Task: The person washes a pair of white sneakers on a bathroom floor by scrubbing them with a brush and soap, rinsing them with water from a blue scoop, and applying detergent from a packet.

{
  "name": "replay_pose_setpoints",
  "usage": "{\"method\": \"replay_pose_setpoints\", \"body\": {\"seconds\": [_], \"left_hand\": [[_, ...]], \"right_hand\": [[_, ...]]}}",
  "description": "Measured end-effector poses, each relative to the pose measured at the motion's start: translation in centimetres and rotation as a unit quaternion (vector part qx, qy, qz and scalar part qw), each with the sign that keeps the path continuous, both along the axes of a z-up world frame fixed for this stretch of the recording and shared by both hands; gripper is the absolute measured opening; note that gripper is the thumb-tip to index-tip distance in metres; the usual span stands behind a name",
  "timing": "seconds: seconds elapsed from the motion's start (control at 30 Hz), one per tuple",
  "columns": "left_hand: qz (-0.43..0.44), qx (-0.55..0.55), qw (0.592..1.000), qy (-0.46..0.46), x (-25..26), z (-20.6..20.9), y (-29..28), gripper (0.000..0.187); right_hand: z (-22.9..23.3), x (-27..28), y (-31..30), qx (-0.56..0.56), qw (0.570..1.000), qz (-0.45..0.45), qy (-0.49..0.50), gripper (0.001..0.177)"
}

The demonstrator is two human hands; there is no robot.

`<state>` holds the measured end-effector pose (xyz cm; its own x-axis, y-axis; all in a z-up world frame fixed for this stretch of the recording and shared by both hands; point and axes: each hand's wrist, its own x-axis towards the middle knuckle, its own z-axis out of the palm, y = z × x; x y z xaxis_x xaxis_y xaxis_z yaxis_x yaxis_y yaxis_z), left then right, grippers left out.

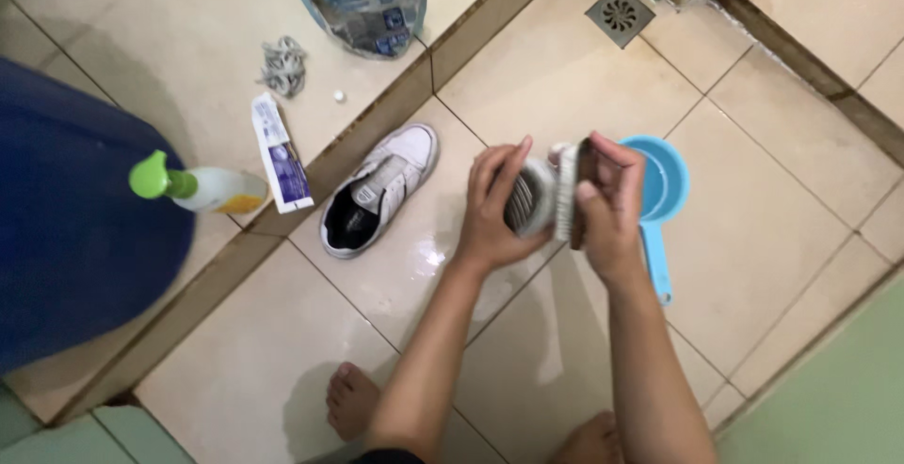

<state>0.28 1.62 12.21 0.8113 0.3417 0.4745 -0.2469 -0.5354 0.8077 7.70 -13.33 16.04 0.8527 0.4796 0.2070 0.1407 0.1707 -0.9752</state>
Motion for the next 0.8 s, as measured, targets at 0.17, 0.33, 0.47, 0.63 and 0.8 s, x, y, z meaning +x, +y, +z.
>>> {"method": "replay_pose_setpoints", "body": {"seconds": [0.17, 0.33, 0.47, 0.63, 0.8], "left_hand": [[0.027, -0.001, 1.000, -0.004, 1.6, -0.8, 0.5, 0.094], [0.058, -0.064, 0.996, 0.027, 2.3, -1.5, 1.5, 0.098], [0.078, -0.004, 0.997, -0.017, 2.2, -2.2, 0.9, 0.095], [0.027, -0.028, 0.999, 0.005, 1.7, -2.4, 0.9, 0.097], [0.018, -0.033, 0.999, -0.005, 2.4, -2.0, 1.9, 0.096]], "right_hand": [[-0.2, -1.7, 1.7, -0.234, 0.910, -0.117, -0.321, 0.045], [0.0, -3.0, 1.9, -0.286, 0.894, -0.115, -0.326, 0.046], [1.9, -1.6, 3.2, -0.342, 0.831, -0.118, -0.422, 0.049], [3.2, 3.1, 6.4, -0.360, 0.829, -0.082, -0.419, 0.045], [3.2, 3.6, 6.8, -0.365, 0.878, -0.079, -0.298, 0.038]]}}
